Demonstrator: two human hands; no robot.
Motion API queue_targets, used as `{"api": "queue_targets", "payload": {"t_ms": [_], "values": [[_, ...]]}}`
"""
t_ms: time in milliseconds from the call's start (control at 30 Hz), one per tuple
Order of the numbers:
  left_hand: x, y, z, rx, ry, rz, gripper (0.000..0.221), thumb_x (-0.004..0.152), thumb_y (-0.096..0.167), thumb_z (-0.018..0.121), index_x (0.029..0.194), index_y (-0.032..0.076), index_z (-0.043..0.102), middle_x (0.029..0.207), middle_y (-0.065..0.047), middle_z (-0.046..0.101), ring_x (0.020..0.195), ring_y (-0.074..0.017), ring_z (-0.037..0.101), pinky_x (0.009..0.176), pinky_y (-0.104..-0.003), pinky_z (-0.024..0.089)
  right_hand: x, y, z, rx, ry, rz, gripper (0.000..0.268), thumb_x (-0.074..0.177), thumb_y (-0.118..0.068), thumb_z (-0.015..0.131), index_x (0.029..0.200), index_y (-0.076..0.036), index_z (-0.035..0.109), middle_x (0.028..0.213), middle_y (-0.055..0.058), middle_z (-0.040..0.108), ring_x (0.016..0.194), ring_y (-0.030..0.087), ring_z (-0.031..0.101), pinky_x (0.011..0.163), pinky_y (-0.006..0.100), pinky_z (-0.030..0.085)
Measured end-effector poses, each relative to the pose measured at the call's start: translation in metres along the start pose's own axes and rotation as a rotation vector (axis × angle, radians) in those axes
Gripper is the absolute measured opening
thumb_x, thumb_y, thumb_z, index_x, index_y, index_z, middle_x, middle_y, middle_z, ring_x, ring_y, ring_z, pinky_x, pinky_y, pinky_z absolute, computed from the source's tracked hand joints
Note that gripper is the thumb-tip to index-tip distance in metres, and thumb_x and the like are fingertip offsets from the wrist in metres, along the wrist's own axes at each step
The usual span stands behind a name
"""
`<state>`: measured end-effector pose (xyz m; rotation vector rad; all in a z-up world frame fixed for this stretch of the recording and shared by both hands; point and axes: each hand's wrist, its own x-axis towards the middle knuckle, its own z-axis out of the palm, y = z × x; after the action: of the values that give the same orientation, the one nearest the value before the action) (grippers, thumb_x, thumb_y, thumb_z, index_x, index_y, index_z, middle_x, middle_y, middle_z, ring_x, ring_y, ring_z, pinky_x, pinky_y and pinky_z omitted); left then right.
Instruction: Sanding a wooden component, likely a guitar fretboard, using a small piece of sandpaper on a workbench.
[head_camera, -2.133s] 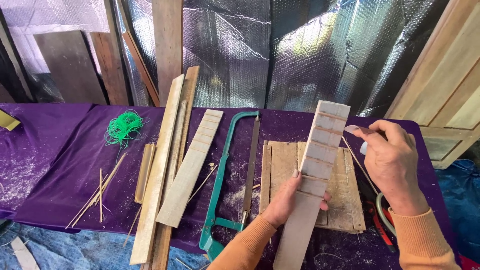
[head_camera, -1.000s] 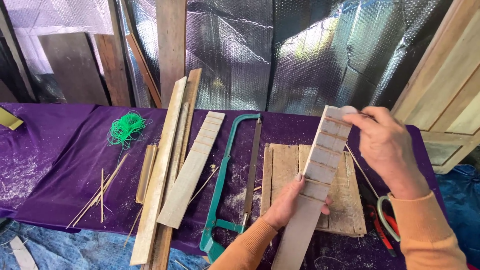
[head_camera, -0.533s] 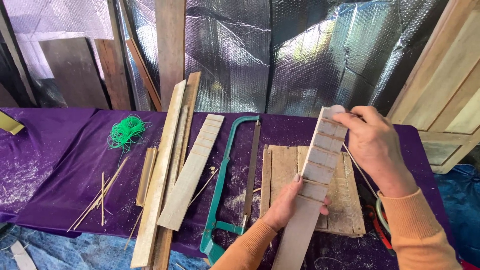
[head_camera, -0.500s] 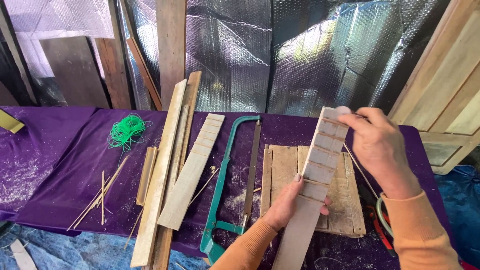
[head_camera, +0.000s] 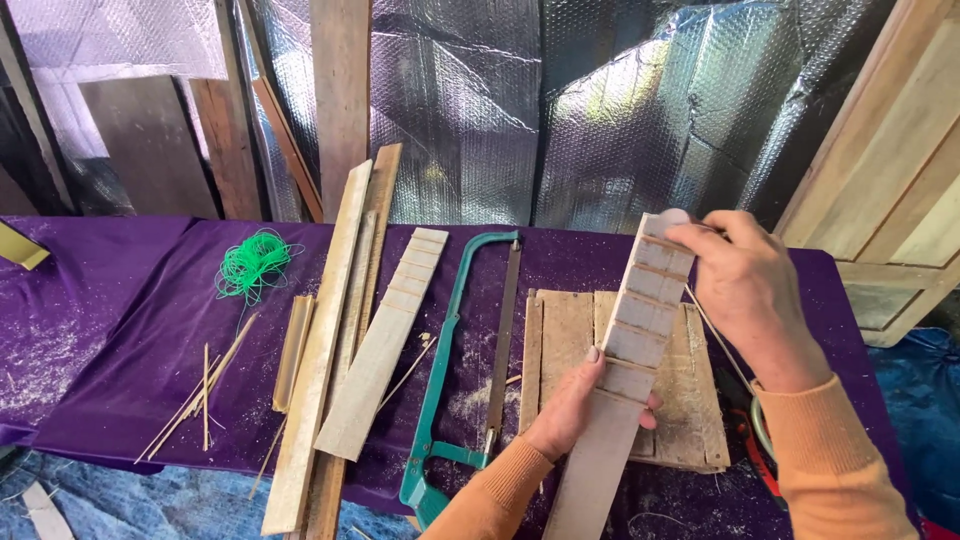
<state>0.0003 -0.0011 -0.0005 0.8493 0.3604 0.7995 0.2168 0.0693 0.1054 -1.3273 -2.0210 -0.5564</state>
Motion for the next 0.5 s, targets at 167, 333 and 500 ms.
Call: {"api": "queue_targets", "payload": {"t_ms": [167, 333, 500], "values": [[0.0, -0.002, -0.003, -0.001, -0.034, 0.014, 0.07, 0.106, 0.06, 0.043, 0.145, 0.002, 0.045, 0.113, -0.021, 0.07, 0.088, -0.025, 0.073, 0.079, -0.037, 0.061, -0.057, 0.04, 0.005, 0.055, -0.018, 0.221, 0.039, 0.098, 0.011, 0.059, 0.119, -0.014, 0.08, 0.113, 0.013, 0.065, 0.088, 0.033, 0.065, 0.077, 0.045, 0.056], [0.001, -0.001, -0.001, -0.078, -0.038, 0.012, 0.069, 0.109, 0.056, 0.039, 0.145, -0.001, 0.048, 0.114, -0.021, 0.07, 0.091, -0.0245, 0.074, 0.078, -0.035, 0.059, -0.093, 0.01, 0.002, 0.292, 0.095, 0.453, 0.03, 0.103, 0.016, 0.063, 0.124, 0.001, 0.077, 0.121, 0.025, 0.065, 0.08, 0.026, 0.06, 0.064, 0.03, 0.051], [0.0, -0.003, -0.003, -0.518, -0.21, -0.025, 0.072, 0.112, 0.058, 0.04, 0.155, 0.0, 0.042, 0.125, -0.029, 0.066, 0.102, -0.0354, 0.074, 0.085, -0.039, 0.058, -0.118, -0.065, -0.018, 0.644, 0.251, 0.693, 0.018, 0.109, 0.011, 0.058, 0.125, 0.01, 0.068, 0.116, 0.019, 0.068, 0.09, 0.024, 0.068, 0.086, 0.033, 0.056]]}}
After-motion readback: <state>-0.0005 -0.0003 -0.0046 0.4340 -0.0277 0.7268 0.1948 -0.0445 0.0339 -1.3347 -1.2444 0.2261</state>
